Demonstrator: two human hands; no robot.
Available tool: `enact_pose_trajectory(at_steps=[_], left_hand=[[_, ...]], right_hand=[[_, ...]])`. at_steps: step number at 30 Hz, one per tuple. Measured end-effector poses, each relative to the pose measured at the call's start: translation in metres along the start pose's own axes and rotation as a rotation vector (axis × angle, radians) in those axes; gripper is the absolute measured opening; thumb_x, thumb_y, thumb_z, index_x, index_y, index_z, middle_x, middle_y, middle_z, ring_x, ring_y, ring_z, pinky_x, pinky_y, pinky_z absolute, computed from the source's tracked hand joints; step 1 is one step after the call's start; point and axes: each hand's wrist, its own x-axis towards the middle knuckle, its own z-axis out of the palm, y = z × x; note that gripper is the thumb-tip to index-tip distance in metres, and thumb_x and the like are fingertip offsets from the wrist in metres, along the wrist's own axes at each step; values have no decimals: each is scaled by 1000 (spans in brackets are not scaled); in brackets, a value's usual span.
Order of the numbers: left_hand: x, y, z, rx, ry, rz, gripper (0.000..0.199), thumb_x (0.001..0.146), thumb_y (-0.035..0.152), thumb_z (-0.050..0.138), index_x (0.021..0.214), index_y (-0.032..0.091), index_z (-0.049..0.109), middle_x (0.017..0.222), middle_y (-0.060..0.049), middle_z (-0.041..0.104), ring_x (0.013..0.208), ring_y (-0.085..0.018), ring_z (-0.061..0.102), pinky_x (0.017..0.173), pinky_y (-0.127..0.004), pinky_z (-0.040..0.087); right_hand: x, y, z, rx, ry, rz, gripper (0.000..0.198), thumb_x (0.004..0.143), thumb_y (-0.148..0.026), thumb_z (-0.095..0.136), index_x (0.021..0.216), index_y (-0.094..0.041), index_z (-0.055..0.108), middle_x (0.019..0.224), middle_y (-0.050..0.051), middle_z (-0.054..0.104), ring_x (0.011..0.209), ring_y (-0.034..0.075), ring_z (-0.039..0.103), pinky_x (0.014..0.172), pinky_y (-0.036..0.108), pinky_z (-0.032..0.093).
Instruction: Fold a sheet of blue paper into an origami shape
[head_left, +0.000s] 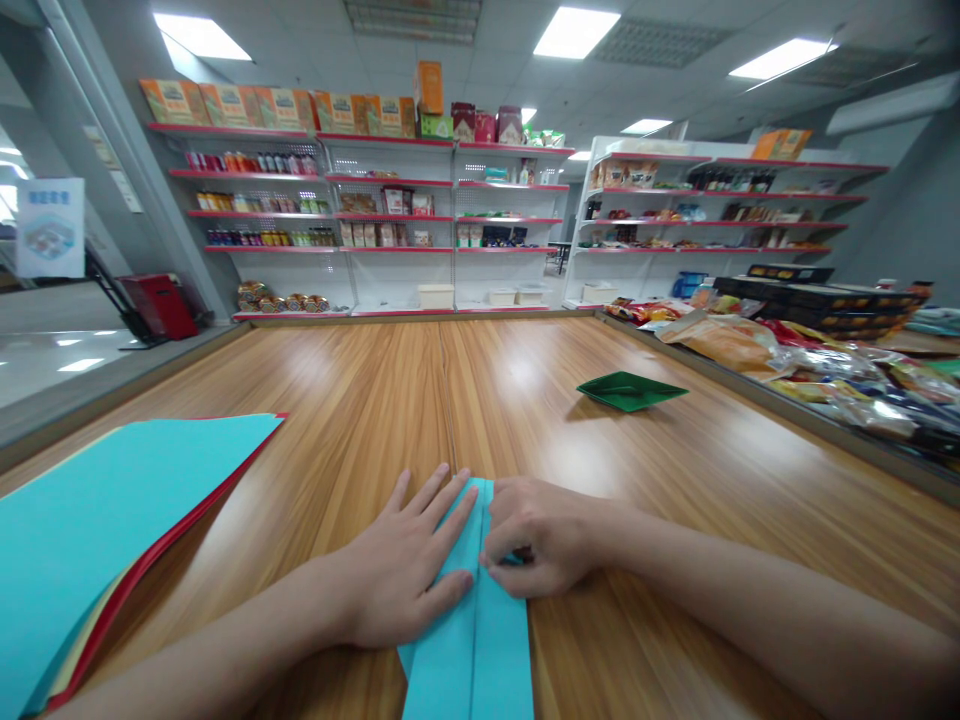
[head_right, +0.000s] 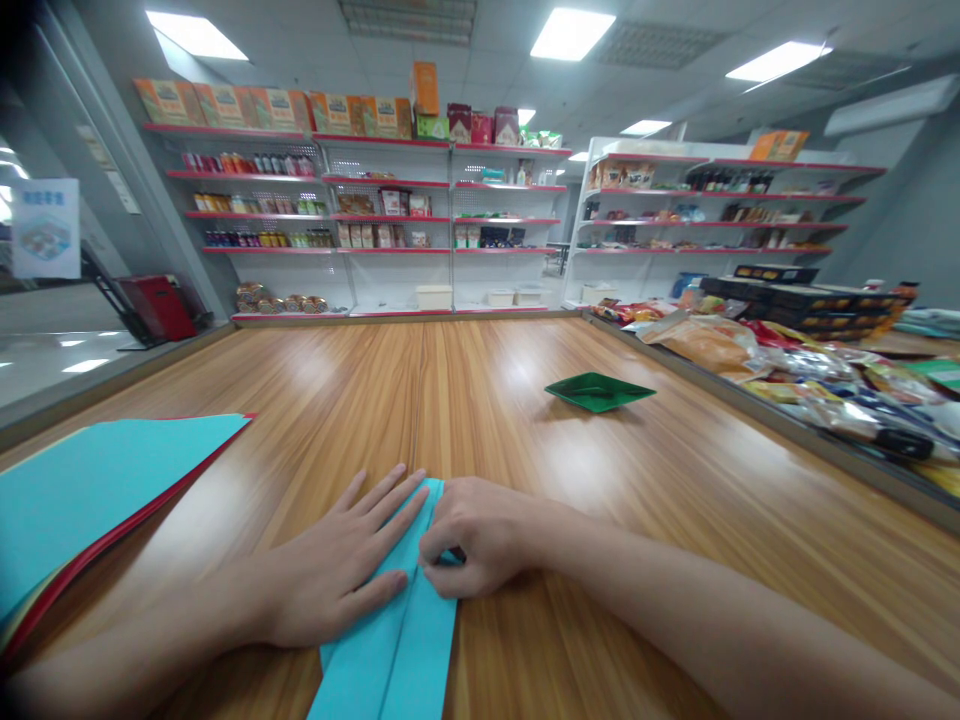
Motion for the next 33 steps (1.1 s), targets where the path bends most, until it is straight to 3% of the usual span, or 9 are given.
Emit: enact_pose_trajectory(at_steps=[20,33], left_hand=[[1,1,0,7,-10,-13,73,92,61,21,148,19,0,153,-10,-5,140,-32,-8,109,-60,6],[1,0,1,6,-17,-14,73,92,62,16,148,19,0,153,-10,-5,140,-31,-8,109,-60,6]], right_hand=[[3,-8,3,123,27,-47,25,79,-19,50,55,-19,45,52,-4,53,52,9,43,59,24,35],[2,-8,12,140,42,-85,23,81,-20,49,58,-18,54,54,-1,59,52,9,50,59,24,38]])
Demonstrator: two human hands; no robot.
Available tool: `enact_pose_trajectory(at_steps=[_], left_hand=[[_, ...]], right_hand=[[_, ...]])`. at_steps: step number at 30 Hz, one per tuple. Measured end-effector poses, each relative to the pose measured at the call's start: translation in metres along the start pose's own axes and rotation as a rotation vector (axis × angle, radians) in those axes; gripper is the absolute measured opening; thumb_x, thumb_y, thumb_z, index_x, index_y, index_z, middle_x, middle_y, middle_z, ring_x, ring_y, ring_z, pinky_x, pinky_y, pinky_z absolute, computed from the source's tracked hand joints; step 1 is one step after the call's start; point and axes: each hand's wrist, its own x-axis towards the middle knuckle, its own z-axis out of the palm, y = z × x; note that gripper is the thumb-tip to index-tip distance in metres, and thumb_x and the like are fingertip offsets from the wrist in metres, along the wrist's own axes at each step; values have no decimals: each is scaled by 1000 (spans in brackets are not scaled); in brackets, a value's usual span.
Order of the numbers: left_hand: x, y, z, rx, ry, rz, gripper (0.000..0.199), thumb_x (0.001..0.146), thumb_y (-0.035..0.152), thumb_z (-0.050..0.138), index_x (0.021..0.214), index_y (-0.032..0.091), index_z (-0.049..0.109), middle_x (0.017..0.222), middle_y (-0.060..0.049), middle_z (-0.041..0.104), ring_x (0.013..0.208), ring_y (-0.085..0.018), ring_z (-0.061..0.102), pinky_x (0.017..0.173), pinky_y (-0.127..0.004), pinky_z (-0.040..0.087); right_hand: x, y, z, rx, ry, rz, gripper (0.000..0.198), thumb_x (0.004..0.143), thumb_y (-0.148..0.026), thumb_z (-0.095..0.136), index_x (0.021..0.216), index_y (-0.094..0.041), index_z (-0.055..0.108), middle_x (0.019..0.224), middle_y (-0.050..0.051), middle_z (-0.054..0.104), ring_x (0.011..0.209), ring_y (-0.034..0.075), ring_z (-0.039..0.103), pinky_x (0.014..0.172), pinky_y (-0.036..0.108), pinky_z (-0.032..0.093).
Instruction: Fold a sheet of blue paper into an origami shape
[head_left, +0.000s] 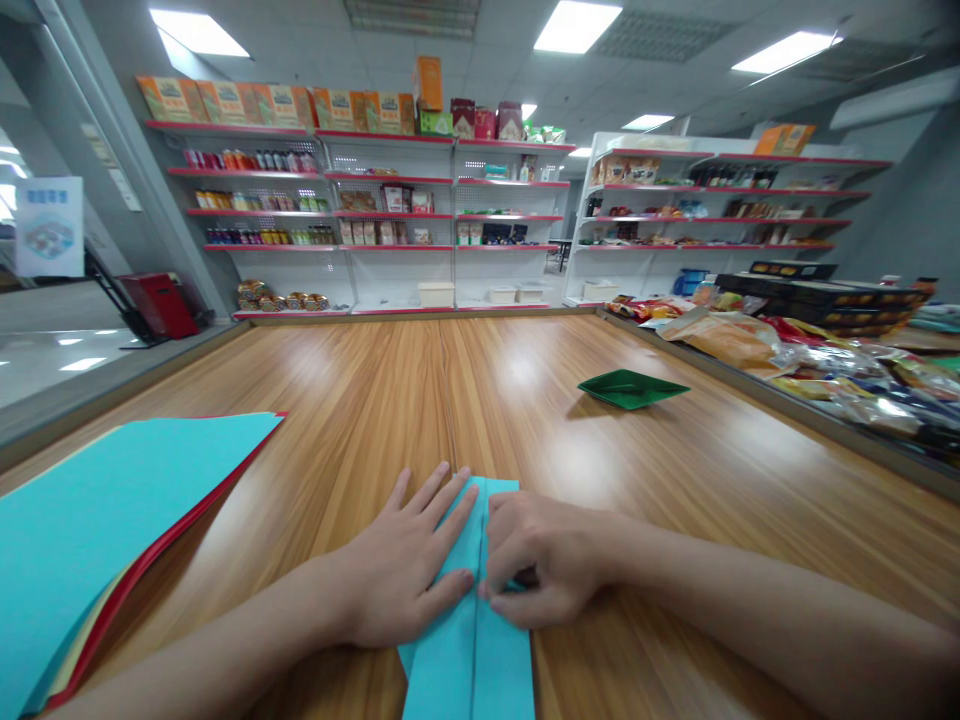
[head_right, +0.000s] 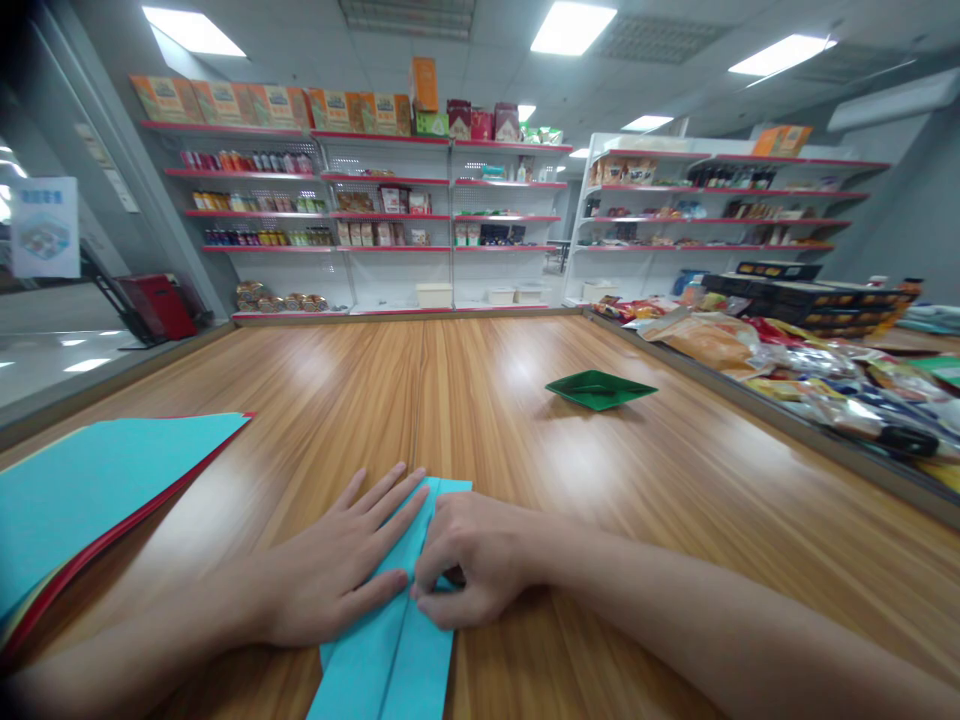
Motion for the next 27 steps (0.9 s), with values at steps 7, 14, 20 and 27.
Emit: enact_pose_trajectory(at_steps=[7,14,20,27], left_hand=[[1,-2,4,5,25,22,70,93,60,19,148,22,-1,154,-10,-5,140,-33,-6,109,-61,6],[1,-4,6,-3,42,35,70,93,58,23,148,24,-3,153,-8,-6,140,-33,-7,110,-60,6],[2,-4,7,-2,42,32,70,93,59,22,148,24,-3,154,-8,-6,140,-33,-6,110,-60,5],[3,-3,6,-1,32,25,70,93,59,23,148,23,-2,153,-8,-6,140,-33,-7,109,-61,6]], right_hand=[[5,-11,0,-111,-13,8,22,73,-16,54,52,-19,46,51,-3,58,49,9,47,57,27,33],[6,-15,-1,-110,-53,-13,22,72,-18,52,52,-19,44,51,-4,57,50,9,46,59,28,32],[5,-15,1,-92,-44,2,21,71,-18,53,52,-19,45,50,-4,55,50,9,44,59,27,32],[4,-17,4,-28,-41,12,22,76,-21,51,54,-19,49,53,-3,58,51,9,46,58,26,34]])
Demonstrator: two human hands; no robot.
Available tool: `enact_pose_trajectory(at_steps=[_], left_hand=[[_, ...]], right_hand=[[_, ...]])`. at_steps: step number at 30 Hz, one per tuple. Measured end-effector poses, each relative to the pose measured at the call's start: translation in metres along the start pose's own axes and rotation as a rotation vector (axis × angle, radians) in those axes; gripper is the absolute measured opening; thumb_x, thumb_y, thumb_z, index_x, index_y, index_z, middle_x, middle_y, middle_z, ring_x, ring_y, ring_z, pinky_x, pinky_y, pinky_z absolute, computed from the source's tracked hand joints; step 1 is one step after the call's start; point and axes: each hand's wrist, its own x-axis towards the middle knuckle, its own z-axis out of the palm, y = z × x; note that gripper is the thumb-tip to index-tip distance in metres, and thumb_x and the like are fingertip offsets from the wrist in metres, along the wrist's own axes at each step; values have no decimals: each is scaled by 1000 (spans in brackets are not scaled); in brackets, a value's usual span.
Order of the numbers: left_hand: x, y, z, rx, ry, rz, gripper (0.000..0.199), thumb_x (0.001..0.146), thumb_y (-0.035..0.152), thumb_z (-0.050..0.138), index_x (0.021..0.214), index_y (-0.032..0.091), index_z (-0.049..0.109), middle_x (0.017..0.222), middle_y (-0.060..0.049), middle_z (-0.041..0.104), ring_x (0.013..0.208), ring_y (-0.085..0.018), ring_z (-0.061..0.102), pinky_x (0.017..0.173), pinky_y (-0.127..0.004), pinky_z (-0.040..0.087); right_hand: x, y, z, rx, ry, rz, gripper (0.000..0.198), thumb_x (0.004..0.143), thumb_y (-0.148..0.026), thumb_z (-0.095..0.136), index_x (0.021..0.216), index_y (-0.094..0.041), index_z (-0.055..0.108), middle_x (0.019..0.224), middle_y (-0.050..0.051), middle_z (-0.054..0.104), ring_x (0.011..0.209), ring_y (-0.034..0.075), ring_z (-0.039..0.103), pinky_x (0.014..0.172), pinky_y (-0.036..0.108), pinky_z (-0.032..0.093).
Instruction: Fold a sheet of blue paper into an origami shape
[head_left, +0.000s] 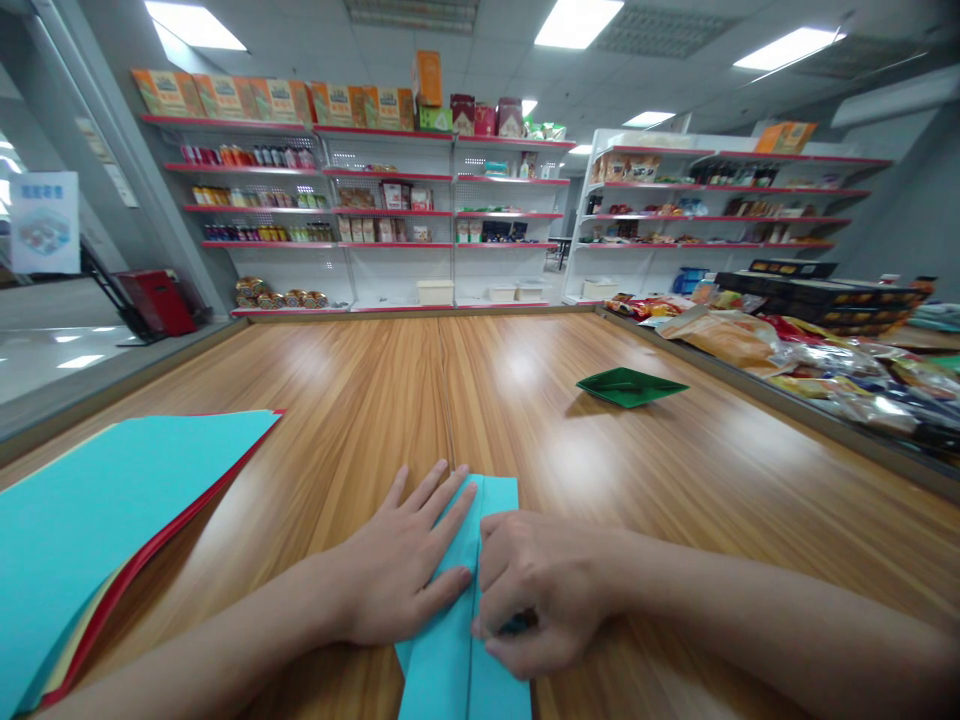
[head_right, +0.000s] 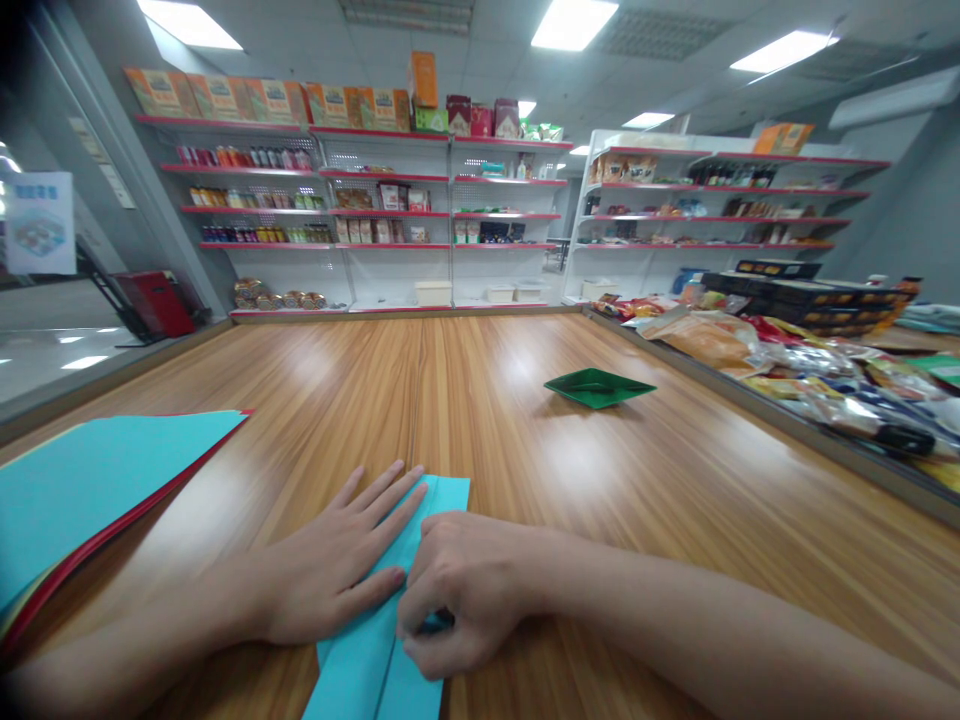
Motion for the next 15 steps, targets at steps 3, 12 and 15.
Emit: enact_pose_trajectory(at_steps=[3,12,15], left_hand=[[0,0,0,0,4,1,70,93,59,23,148,23,-2,153,-8,-6,140,-33,-6,109,-61,6],[-1,-1,2,-4,18,-4,69,93,59,22,148,24,-2,154,-8,-6,140,-33,-6,110,-60,6],[-1,-1,3,3,20,-1,69,93,59,22,148,25,-2,154,-7,-5,140,-33,-5,110,-60,5]], right_hand=[[1,-1,2,0,-2,4,20,75,-21,53,54,-19,51,53,-3,58,51,9,47,58,26,34],[4,-10,3,-21,-33,8,21,74,-21,54,54,-19,50,54,-3,59,52,10,47,58,26,34],[4,-12,5,7,-36,-14,23,76,-22,53,54,-19,47,55,-3,58,52,9,46,58,26,33]])
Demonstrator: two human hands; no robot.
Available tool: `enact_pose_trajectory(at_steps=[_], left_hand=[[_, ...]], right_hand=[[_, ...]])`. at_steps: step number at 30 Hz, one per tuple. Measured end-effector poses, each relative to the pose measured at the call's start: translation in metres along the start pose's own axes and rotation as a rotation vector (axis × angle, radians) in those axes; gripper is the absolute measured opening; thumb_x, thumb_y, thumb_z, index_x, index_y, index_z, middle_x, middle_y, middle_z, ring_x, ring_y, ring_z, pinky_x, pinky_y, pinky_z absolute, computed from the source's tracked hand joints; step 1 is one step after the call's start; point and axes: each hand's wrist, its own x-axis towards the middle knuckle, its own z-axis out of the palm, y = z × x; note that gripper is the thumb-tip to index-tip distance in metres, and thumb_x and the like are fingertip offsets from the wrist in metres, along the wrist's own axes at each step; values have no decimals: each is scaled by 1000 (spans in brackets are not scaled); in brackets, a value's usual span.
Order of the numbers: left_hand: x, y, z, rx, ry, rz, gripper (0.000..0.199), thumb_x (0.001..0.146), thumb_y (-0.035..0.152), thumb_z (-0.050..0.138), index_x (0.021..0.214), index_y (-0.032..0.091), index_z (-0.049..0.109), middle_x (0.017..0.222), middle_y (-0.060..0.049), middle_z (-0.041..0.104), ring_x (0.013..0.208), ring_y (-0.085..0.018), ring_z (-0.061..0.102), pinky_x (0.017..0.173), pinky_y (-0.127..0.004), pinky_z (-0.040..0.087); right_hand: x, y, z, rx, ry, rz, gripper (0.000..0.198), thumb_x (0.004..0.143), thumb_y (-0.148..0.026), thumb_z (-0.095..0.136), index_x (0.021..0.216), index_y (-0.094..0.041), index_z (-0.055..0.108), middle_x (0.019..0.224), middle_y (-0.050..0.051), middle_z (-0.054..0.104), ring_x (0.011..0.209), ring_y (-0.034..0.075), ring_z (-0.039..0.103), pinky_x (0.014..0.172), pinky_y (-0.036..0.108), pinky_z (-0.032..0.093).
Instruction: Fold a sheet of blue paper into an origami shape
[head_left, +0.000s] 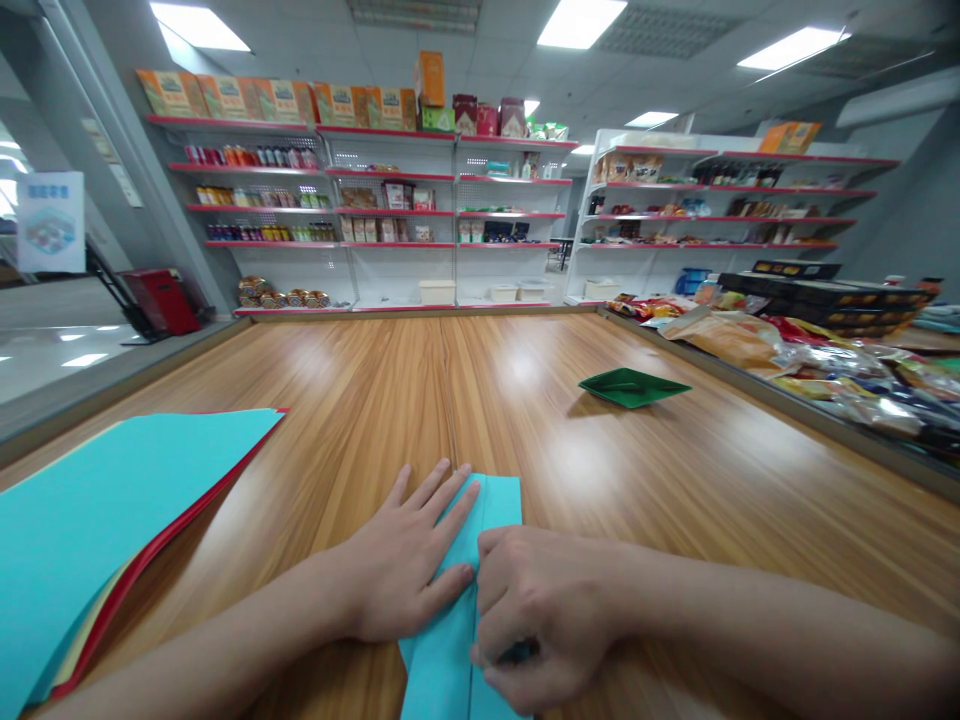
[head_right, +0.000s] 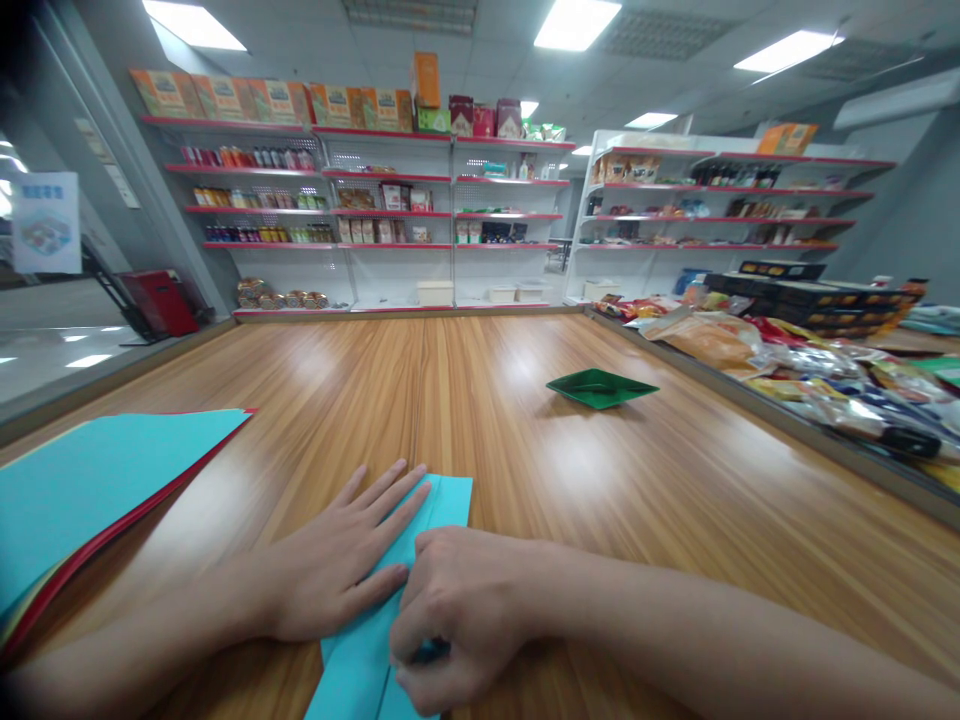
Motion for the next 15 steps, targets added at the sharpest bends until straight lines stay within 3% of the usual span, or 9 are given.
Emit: enact_pose_trajectory(at_steps=[9,15], left_hand=[[6,-10,2,36,62,-78,70,93,59,19,148,21,1,154,-11,0,141,-31,-1,107,-63,1],[5,-10,1,31,69,-89,70,93,60,17,149,21,3,154,-11,1,141,-30,0,108,-62,1]], right_hand=[[2,4,-5,-107,10,66,21,73,-19,55,54,-19,45,53,-5,55,50,9,45,59,27,34],[6,-4,-3,-32,-12,15,24,74,-20,55,53,-19,43,52,-6,55,51,8,46,57,26,34]])
